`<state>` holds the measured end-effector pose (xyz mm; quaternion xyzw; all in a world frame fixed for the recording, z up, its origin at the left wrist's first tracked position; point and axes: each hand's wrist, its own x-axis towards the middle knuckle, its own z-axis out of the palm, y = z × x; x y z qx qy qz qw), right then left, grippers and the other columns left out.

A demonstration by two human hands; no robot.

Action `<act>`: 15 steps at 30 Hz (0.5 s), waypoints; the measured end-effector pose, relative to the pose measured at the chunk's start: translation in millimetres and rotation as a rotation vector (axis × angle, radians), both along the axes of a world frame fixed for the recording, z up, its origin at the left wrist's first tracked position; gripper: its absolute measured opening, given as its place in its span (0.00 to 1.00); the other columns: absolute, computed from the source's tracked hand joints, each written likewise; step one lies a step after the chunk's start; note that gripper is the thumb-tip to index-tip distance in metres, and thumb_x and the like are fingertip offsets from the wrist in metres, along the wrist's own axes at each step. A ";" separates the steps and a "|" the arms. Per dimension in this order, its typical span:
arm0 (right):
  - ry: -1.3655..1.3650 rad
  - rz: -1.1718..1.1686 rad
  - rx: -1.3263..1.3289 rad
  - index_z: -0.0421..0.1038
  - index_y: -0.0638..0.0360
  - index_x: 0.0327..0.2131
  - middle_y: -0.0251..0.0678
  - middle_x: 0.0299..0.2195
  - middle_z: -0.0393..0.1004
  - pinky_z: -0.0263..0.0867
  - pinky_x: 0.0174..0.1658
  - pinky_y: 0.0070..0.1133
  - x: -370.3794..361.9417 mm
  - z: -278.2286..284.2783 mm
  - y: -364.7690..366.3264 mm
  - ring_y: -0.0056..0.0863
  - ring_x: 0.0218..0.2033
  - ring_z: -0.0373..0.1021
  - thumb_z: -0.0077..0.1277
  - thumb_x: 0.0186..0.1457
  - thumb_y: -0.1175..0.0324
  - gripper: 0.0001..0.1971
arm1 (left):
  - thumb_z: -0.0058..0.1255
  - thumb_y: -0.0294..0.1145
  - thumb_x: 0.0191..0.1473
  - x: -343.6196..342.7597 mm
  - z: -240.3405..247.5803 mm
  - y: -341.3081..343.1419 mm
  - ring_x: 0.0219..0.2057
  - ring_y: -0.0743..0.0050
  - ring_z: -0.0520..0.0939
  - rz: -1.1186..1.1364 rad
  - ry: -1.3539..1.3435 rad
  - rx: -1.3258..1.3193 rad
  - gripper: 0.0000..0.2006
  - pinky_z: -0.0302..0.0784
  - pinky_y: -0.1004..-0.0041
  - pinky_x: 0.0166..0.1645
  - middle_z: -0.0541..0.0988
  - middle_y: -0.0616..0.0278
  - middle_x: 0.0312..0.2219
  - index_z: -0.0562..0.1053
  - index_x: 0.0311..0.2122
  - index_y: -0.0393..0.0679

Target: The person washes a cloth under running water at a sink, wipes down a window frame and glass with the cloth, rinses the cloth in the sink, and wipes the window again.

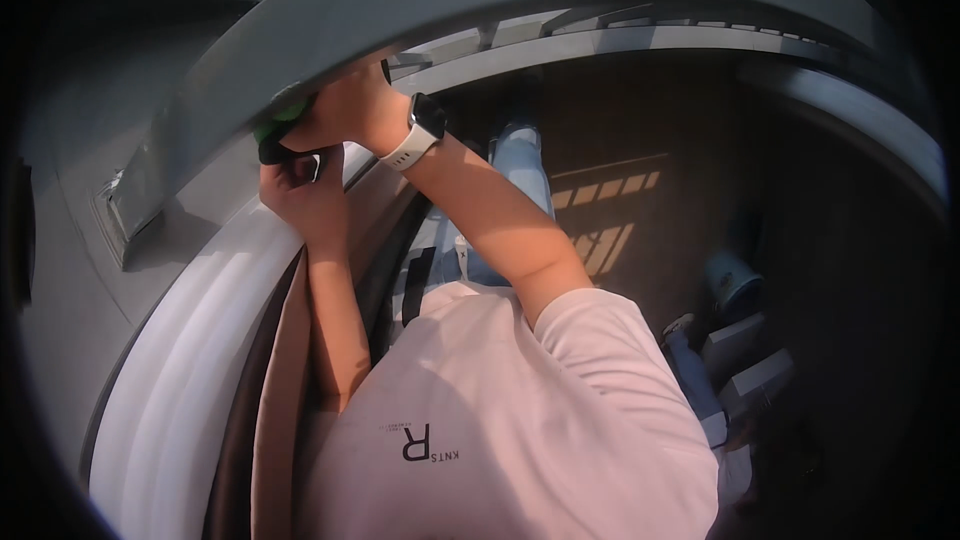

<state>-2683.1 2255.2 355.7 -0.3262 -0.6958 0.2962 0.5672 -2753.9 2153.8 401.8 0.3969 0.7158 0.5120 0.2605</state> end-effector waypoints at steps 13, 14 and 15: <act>-0.175 -0.054 -0.458 0.76 0.58 0.44 0.49 0.42 0.77 0.70 0.51 0.36 42.0 -312.6 22.7 0.51 0.46 0.73 0.64 0.35 0.64 0.27 | 0.59 0.18 0.52 8.3 58.2 -16.7 0.23 0.86 0.58 -0.084 0.024 0.006 0.14 0.52 0.81 0.29 0.62 0.73 0.22 0.64 0.27 0.45; -0.263 -0.106 -0.394 0.75 0.57 0.46 0.48 0.45 0.77 0.69 0.53 0.35 59.9 -329.0 10.5 0.49 0.49 0.73 0.64 0.36 0.63 0.28 | 0.58 0.17 0.52 20.0 68.2 -26.8 0.23 0.86 0.57 -0.087 -0.014 -0.028 0.14 0.52 0.81 0.29 0.63 0.73 0.22 0.63 0.27 0.44; -0.370 -0.208 -0.210 0.75 0.55 0.49 0.47 0.49 0.77 0.68 0.56 0.34 44.5 -321.7 8.9 0.47 0.52 0.72 0.64 0.37 0.61 0.29 | 0.59 0.17 0.51 16.1 78.7 -41.9 0.21 0.87 0.58 -0.083 0.021 0.001 0.14 0.52 0.82 0.28 0.63 0.73 0.20 0.64 0.27 0.44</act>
